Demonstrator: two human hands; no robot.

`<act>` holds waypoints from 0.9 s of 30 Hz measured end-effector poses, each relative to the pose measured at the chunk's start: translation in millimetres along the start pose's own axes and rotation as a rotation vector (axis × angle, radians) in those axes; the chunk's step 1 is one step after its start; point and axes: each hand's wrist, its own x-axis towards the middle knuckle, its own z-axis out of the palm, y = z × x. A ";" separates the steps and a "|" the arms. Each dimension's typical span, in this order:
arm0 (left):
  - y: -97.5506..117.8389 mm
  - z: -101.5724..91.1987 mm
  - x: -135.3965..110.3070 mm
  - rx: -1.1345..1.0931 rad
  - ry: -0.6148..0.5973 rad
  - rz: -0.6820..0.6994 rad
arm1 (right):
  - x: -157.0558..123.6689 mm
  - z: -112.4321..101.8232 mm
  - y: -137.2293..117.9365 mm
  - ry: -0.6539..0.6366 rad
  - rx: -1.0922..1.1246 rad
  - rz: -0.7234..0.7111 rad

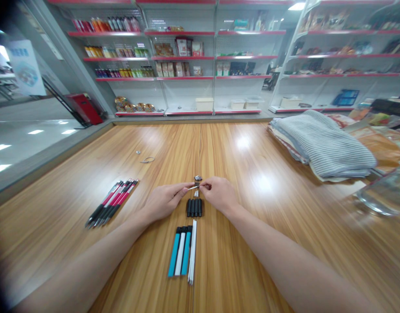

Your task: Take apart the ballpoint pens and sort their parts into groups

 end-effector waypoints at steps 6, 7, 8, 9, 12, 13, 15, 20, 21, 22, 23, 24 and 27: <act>-0.8 -0.1 -0.5 -0.004 -0.004 -0.009 | 0.1 -1.2 -1.4 -0.014 0.004 0.014; -0.6 -0.2 -0.5 -0.008 -0.008 -0.011 | 0.0 -1.6 -1.8 -0.013 0.005 0.017; -0.3 -0.5 -0.5 -0.011 -0.011 -0.013 | -0.1 -2.0 -2.4 -0.012 0.006 0.019; 0.0 -0.6 -0.4 -0.013 -0.014 -0.015 | -0.1 -2.3 -2.9 -0.010 0.006 0.020; 0.5 -0.7 -0.3 -0.017 -0.010 -0.014 | 0.0 -2.1 -3.3 -0.010 0.010 0.014; 0.5 -0.5 -0.3 -0.019 -0.005 -0.013 | 0.1 -1.6 -2.7 -0.009 0.013 0.012; 0.2 0.0 -0.1 -0.023 0.004 -0.010 | 0.4 -0.5 -0.8 -0.003 0.035 0.009; -0.8 1.0 0.1 -0.041 0.050 -0.036 | -3.0 -7.7 -9.8 0.110 0.322 0.100; -0.9 0.8 0.1 -0.043 0.063 -0.046 | -5.6 -13.2 -18.4 0.142 0.425 0.125; -1.1 0.5 -0.1 -0.044 0.072 -0.054 | -9.6 -20.4 -29.9 0.151 0.537 0.134; -1.3 0.2 -0.2 -0.042 0.080 -0.058 | -15.3 -28.9 -43.6 0.128 0.670 0.115; -1.5 -0.1 -0.4 -0.040 0.077 -0.054 | -23.0 -38.6 -58.7 0.053 0.817 0.071; -2.4 0.3 -0.6 -0.038 0.071 -0.038 | -59.8 -69.5 -96.9 -0.242 1.145 -0.113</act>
